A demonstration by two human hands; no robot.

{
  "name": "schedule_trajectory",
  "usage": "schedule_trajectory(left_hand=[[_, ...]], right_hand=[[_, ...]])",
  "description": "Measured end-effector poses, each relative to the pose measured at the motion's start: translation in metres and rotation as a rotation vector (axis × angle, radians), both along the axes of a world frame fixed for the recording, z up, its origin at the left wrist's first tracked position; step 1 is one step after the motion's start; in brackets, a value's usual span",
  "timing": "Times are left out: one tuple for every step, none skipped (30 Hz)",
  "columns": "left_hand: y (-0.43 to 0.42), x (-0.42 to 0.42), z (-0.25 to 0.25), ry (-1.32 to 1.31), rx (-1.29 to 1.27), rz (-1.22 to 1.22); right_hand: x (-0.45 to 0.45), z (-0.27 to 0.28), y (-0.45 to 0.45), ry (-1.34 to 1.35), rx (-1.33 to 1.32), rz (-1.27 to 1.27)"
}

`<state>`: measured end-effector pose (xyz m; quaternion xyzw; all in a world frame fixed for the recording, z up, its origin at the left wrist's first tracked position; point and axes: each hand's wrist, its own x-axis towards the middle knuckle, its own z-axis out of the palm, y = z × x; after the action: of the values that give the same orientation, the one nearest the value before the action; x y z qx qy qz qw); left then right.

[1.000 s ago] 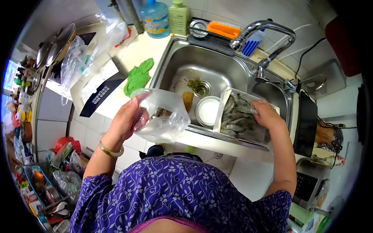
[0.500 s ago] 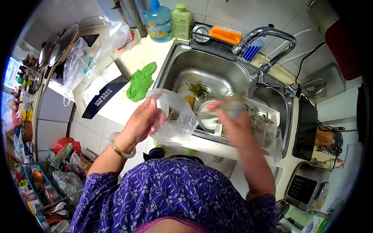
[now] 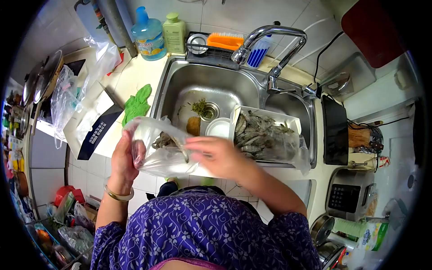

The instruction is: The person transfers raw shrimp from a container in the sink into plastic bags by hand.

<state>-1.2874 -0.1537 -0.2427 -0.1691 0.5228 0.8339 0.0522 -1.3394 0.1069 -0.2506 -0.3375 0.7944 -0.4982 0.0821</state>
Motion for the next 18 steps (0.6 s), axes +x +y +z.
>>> schedule_trajectory(left_hand=[[-0.003, 0.001, -0.002, -0.024, -0.020, 0.012], [-0.003, 0.001, -0.001, -0.022, 0.003, -0.005], [-0.001, 0.003, -0.002, -0.026, 0.006, -0.008], [0.002, 0.004, -0.002, -0.029, 0.015, -0.018], [0.004, 0.003, -0.002, -0.031, 0.022, -0.026], [0.006, 0.001, 0.000, -0.026, 0.017, -0.027], [0.007, 0.001, 0.001, -0.018, 0.017, -0.037], [0.009, 0.002, 0.002, -0.019, 0.017, -0.047], [0.011, 0.005, 0.001, -0.024, 0.018, -0.064], [0.012, 0.004, 0.001, -0.036, 0.015, -0.053], [0.012, 0.001, 0.000, -0.029, 0.012, -0.066], [0.011, 0.000, -0.002, 0.000, 0.010, -0.074], [0.010, 0.001, -0.003, 0.023, 0.009, -0.075], [0.011, 0.001, -0.002, 0.022, 0.010, -0.072], [0.012, 0.001, 0.001, 0.009, 0.015, -0.072], [0.014, 0.002, 0.001, -0.007, 0.020, -0.076], [0.015, 0.002, 0.000, -0.009, 0.021, -0.078], [0.017, 0.001, -0.001, -0.003, 0.019, -0.070]], right_hand=[[-0.006, 0.017, 0.023, -0.290, 0.032, -0.073], [-0.017, 0.021, 0.045, -0.119, 0.123, -0.341], [-0.036, 0.021, 0.068, -0.147, 0.218, -0.453], [-0.056, 0.008, 0.096, 0.119, 0.408, -0.434], [-0.066, -0.003, 0.113, 0.152, 0.668, -0.438], [-0.073, -0.013, 0.122, 0.182, 0.924, -0.432], [-0.080, -0.025, 0.124, 0.183, 0.917, -0.429], [-0.083, -0.033, 0.123, 0.195, 0.978, -0.386], [-0.083, -0.040, 0.124, 0.200, 1.042, -0.345], [-0.086, -0.046, 0.125, 0.186, 1.081, -0.328], [-0.086, -0.047, 0.129, 0.186, 1.079, -0.344], [-0.088, -0.048, 0.132, 0.182, 1.063, -0.354], [-0.090, -0.050, 0.134, 0.176, 1.047, -0.356], [-0.088, -0.035, 0.138, 0.132, 1.012, -0.364], [-0.087, -0.029, 0.147, 0.130, 1.015, -0.359], [-0.087, -0.025, 0.159, 0.098, 0.964, -0.326], [-0.086, -0.020, 0.168, 0.071, 0.908, -0.298], [-0.081, -0.014, 0.175, 0.106, 0.890, -0.318]])
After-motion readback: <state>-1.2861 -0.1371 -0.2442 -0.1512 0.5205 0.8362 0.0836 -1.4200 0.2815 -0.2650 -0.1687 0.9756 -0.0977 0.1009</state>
